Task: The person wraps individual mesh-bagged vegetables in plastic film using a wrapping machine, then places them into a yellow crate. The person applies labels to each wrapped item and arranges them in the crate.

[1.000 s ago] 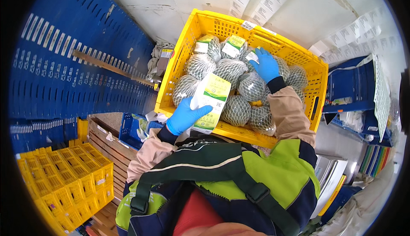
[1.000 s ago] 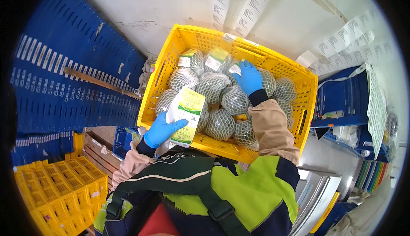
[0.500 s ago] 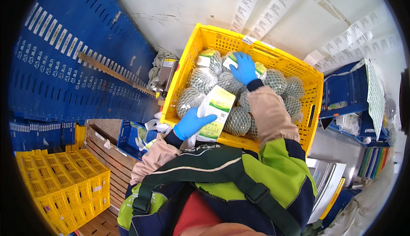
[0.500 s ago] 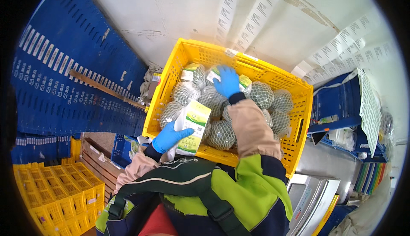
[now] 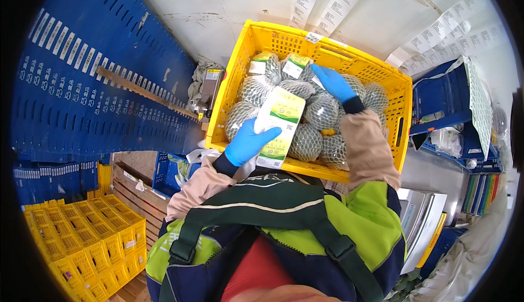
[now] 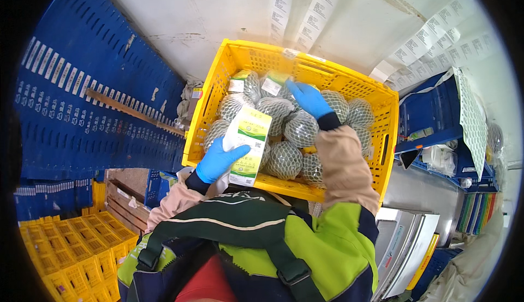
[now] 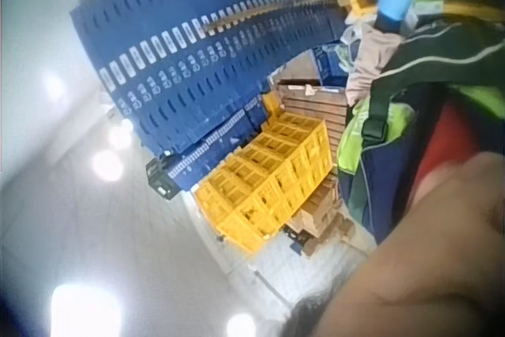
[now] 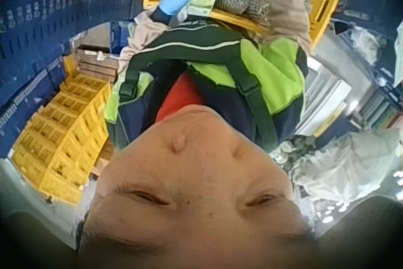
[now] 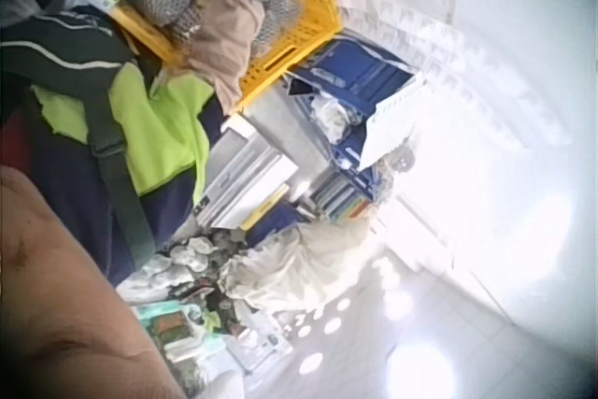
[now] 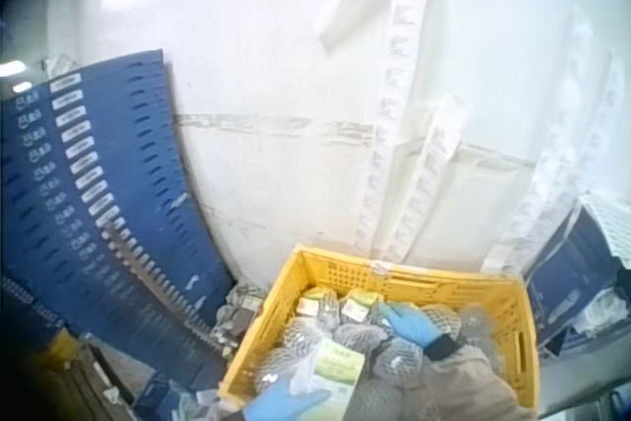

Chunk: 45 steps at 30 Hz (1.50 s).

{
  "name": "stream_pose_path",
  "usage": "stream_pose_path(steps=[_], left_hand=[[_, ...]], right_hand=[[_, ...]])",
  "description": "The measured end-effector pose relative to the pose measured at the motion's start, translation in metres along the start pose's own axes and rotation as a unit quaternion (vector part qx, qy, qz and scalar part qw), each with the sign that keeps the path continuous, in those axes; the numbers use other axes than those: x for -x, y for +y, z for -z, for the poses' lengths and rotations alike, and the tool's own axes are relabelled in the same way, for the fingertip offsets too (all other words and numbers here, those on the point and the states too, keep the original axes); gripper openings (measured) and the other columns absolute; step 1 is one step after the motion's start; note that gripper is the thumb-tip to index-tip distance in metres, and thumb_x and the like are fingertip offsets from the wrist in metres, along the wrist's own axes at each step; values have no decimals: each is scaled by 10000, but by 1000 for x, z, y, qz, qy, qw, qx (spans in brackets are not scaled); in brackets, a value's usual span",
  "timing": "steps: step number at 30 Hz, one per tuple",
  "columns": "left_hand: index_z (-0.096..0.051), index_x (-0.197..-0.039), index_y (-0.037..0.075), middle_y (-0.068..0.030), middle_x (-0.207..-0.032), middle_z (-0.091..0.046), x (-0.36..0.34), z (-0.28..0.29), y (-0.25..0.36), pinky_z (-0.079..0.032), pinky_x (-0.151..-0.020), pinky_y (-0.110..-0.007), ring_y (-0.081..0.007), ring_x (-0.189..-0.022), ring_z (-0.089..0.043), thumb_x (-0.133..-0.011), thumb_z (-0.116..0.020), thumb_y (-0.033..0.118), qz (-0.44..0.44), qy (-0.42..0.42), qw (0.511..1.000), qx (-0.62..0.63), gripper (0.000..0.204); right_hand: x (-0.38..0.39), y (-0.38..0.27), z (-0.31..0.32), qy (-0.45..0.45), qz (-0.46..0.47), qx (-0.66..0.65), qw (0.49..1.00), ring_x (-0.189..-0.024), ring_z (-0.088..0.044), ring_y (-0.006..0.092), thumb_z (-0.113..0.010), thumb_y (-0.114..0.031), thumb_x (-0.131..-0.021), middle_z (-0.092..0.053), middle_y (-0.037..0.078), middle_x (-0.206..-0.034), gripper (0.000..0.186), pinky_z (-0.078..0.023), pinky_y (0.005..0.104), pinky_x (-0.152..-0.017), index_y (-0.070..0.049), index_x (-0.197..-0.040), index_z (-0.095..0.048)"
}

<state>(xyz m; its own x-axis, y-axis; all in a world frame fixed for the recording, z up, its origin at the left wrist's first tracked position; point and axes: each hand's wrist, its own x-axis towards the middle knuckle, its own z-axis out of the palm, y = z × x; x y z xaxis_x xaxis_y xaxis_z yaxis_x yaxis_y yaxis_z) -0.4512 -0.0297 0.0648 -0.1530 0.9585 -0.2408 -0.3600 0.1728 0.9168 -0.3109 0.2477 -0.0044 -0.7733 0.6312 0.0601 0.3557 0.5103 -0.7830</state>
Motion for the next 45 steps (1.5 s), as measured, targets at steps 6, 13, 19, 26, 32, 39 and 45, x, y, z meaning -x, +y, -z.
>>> stream_pose_path(steps=[6, 13, 19, 26, 32, 39, 45], left_hand=[[-564, -1130, -15, -105, -1028, -622, -4, -9, 16, -465, -848, -300, -176, -951, -588, -782, -700, 120, -59, 35, 977, -203, 397], [-610, -1018, 2, -39, -888, -647, -27, -41, 14, -482, -761, -245, -96, -810, -590, -806, -688, 86, 13, 29, 998, -55, 241], [-565, -1158, -34, -83, -1031, -653, -29, -53, 3, -486, -794, -265, -127, -902, -610, -838, -658, 110, 115, -115, 986, -32, 363], [-568, -1152, -36, -79, -1018, -653, -25, -51, -7, -498, -777, -263, -132, -891, -617, -850, -641, 99, 84, -3, 996, -13, 339], [-570, -1152, -25, -75, -1023, -650, -19, -56, -6, -505, -772, -259, -129, -892, -619, -852, -638, 87, 71, 3, 997, -2, 328], [-496, -1221, -27, -95, -1100, -618, -21, -53, 2, -485, -845, -279, -162, -972, -602, -836, -643, 73, -22, -22, 993, -115, 424], [-525, -1162, -12, -73, -1038, -617, -40, -65, 8, -468, -861, -264, -145, -976, -585, -834, -630, 44, -192, -8, 969, -158, 349]], right_hand=[[101, -137, -4, -31, -64, -332, 941, -761, -545, 56, -652, -117, -845, -629, 3, -854, 192, -469, 208, -681, -15, -1007, -641], [122, -135, 21, 115, 33, -164, 979, -745, -593, 92, -664, -92, -829, -673, 66, -879, 157, -492, 252, -644, -24, -970, -671], [69, 9, 98, 270, -61, -178, 944, -663, -575, 109, -629, -174, -865, -629, 55, -771, 211, -469, 238, -612, 8, -972, -616], [77, 61, 64, 120, -76, 404, 904, -1248, -366, 418, -603, -483, -818, -328, 254, -1391, 798, -343, 528, -970, -112, -1430, -250], [67, 40, 69, -21, -100, 291, 951, -1206, -431, 407, -516, -588, -826, -434, 257, -1313, 721, -392, 475, -953, -100, -1346, -411], [136, -107, 39, -40, -92, -435, 895, -708, -575, 67, -603, -103, -881, -640, 23, -845, 185, -483, 199, -661, -18, -1044, -626], [165, -115, 32, -12, -102, -337, 936, -742, -547, 67, -632, -121, -862, -614, 12, -824, 198, -461, 221, -675, -15, -1030, -623]])
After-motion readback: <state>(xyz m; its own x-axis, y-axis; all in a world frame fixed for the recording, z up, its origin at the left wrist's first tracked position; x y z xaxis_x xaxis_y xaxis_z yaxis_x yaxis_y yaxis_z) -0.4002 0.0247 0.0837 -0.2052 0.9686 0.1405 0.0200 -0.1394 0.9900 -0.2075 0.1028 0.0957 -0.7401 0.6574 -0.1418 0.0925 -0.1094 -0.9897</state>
